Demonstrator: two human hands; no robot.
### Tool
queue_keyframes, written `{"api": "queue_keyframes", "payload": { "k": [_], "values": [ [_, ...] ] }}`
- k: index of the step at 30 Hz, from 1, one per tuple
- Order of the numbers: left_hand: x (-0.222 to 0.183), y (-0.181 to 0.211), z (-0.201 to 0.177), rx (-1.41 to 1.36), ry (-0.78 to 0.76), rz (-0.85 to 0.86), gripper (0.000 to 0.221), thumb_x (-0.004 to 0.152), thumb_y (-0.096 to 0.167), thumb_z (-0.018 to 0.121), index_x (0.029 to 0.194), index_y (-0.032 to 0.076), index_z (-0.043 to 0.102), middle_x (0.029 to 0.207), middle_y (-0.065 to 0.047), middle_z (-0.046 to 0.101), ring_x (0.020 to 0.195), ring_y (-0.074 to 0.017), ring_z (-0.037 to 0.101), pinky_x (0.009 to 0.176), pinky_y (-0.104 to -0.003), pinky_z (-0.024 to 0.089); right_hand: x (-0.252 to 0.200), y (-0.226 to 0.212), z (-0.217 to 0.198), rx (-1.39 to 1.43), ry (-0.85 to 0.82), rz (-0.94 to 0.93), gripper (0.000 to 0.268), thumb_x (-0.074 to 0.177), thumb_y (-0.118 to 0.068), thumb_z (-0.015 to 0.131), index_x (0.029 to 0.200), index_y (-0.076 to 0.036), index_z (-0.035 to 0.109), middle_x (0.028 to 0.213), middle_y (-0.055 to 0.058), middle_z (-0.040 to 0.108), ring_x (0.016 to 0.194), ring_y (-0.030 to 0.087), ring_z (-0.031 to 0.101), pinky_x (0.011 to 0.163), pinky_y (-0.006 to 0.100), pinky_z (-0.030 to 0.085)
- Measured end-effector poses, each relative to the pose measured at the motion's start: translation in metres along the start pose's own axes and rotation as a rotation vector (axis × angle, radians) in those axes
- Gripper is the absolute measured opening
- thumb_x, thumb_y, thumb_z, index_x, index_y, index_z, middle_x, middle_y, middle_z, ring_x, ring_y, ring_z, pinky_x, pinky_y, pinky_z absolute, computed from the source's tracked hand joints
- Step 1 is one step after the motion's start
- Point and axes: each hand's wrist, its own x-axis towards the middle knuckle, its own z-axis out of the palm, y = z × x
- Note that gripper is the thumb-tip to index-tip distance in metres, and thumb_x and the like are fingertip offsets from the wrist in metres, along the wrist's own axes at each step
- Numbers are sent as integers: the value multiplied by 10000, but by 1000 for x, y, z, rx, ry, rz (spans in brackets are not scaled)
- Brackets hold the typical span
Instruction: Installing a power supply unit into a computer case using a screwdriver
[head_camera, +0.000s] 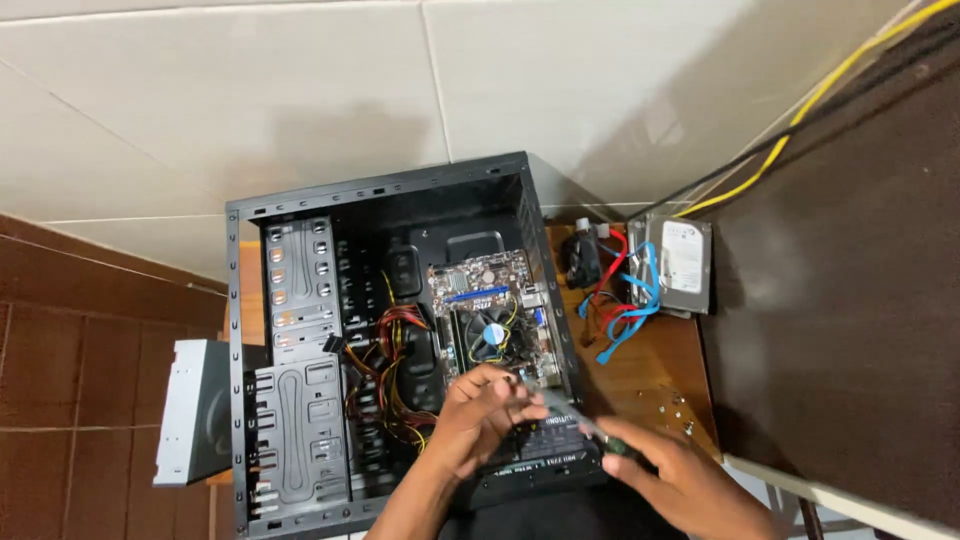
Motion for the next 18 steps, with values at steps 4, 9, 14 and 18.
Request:
{"api": "queue_keyframes", "payload": {
  "k": [4,9,14,18],
  "values": [
    [0,3,0,-119,41,-59,80,991,42,647,1002,-27,687,1019,-222,719,1071,-396,725,928,-526,630,2,2,-3,-126,92,-255,454,927,-416,675,1354,-264,698,1375,-52,752,1245,104,719,1033,292,487],
    [0,4,0,-132,74,-41,139,965,80,697,1006,-53,706,1063,-256,716,1143,-468,685,965,-547,620,3,-9,-10,-76,73,-214,465,941,-427,616,1383,-289,663,1326,-88,771,1166,125,754,915,299,543],
    [1,7,7,-56,99,-50,160,943,67,721,1032,-65,724,1079,-262,723,1139,-446,699,979,-529,623,2,-7,-9,-80,119,-241,454,937,-411,635,1365,-266,679,1313,-59,775,1157,136,762,919,299,541],
    [2,5,8,22,122,-47,173,927,55,731,1046,-71,735,1067,-245,732,1118,-429,719,953,-499,644,-2,-9,-14,-124,82,-168,479,938,-433,618,1404,-327,651,1249,-79,774,1087,126,760,888,288,550]
  ]
}}
